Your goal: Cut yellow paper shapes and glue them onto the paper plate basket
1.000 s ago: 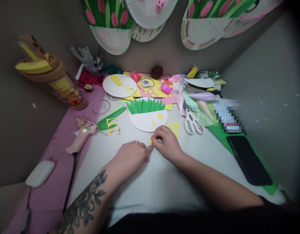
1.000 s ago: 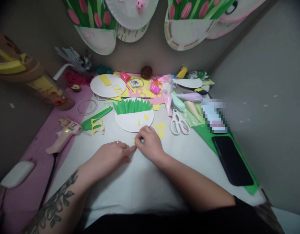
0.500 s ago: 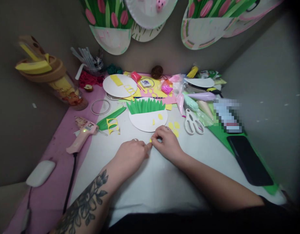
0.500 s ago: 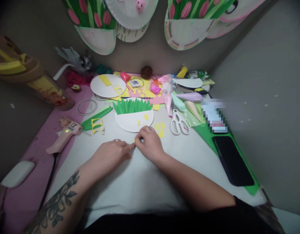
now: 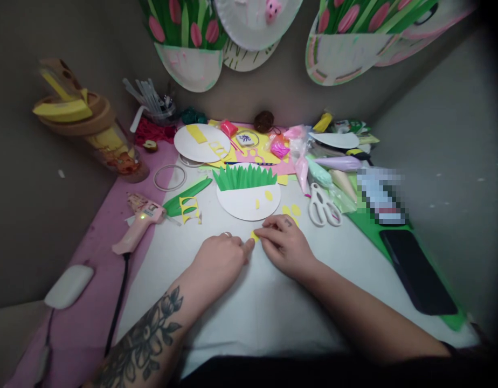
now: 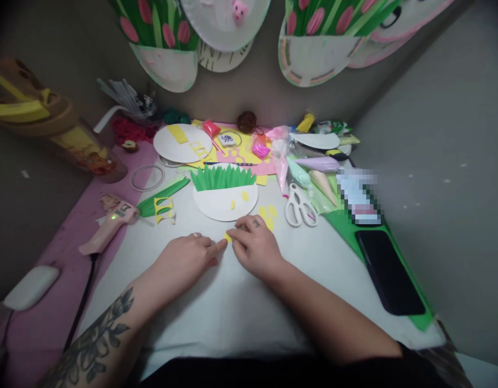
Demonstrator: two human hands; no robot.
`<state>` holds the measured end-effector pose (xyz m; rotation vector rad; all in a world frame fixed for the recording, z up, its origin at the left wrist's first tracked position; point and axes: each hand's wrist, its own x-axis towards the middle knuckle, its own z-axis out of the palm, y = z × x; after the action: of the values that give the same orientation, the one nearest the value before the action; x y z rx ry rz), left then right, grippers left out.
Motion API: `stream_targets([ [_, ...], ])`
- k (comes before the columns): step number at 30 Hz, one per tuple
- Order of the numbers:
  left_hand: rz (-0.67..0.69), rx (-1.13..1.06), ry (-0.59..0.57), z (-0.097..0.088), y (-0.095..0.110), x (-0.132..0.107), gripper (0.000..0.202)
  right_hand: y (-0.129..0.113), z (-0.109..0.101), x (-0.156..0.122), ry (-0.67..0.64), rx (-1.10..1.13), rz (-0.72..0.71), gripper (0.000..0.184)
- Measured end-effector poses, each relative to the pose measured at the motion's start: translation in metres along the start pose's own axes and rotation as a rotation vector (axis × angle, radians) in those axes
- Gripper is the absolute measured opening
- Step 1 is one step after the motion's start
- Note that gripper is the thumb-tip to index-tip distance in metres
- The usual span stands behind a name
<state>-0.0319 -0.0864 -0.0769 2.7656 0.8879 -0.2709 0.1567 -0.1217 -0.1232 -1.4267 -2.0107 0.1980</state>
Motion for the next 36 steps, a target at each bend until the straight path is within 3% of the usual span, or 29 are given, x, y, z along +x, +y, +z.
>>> stream_targets([
  [3, -0.003, -0.004, -0.016, 0.000, 0.000, 0.000, 0.033, -0.003, -0.001, -0.002, -0.110, -0.165, -0.087, 0.028],
  [7, -0.013, 0.005, -0.035, -0.004, 0.002, 0.001, 0.034, -0.010, -0.002, 0.002, -0.217, -0.347, -0.075, 0.031],
  [16, 0.027, -0.088, 0.016, -0.007, -0.005, 0.003, 0.025, -0.019, -0.002, 0.000, -0.420, -0.391, -0.076, 0.033],
  [19, -0.044, -0.197, 0.099, -0.008, -0.010, 0.003, 0.026, -0.030, 0.000, -0.003, -0.460, -0.417, -0.076, 0.034],
  [22, -0.170, -0.391, 0.280, -0.007, -0.012, 0.006, 0.025, -0.038, 0.003, -0.007, -0.452, -0.494, -0.101, 0.037],
  [25, -0.316, -0.740, 0.506, -0.006, -0.009, 0.012, 0.029, -0.035, 0.002, -0.010, -0.427, -0.515, -0.120, 0.046],
  [27, -0.399, -1.046, 0.569, -0.007, -0.005, 0.017, 0.035, -0.028, -0.001, -0.011, -0.392, -0.439, -0.133, 0.050],
  [31, -0.465, -1.545, 0.515, -0.014, 0.005, 0.030, 0.047, -0.012, -0.014, -0.008, -0.140, -0.104, -0.090, 0.044],
  [34, -0.481, -1.704, 0.467, -0.017, 0.015, 0.041, 0.050, -0.006, -0.026, -0.003, 0.116, 0.147, 0.052, 0.023],
  [36, -0.467, -1.748, 0.427, -0.016, 0.022, 0.045, 0.052, -0.004, -0.032, 0.001, 0.220, 0.222, 0.138, 0.014],
])
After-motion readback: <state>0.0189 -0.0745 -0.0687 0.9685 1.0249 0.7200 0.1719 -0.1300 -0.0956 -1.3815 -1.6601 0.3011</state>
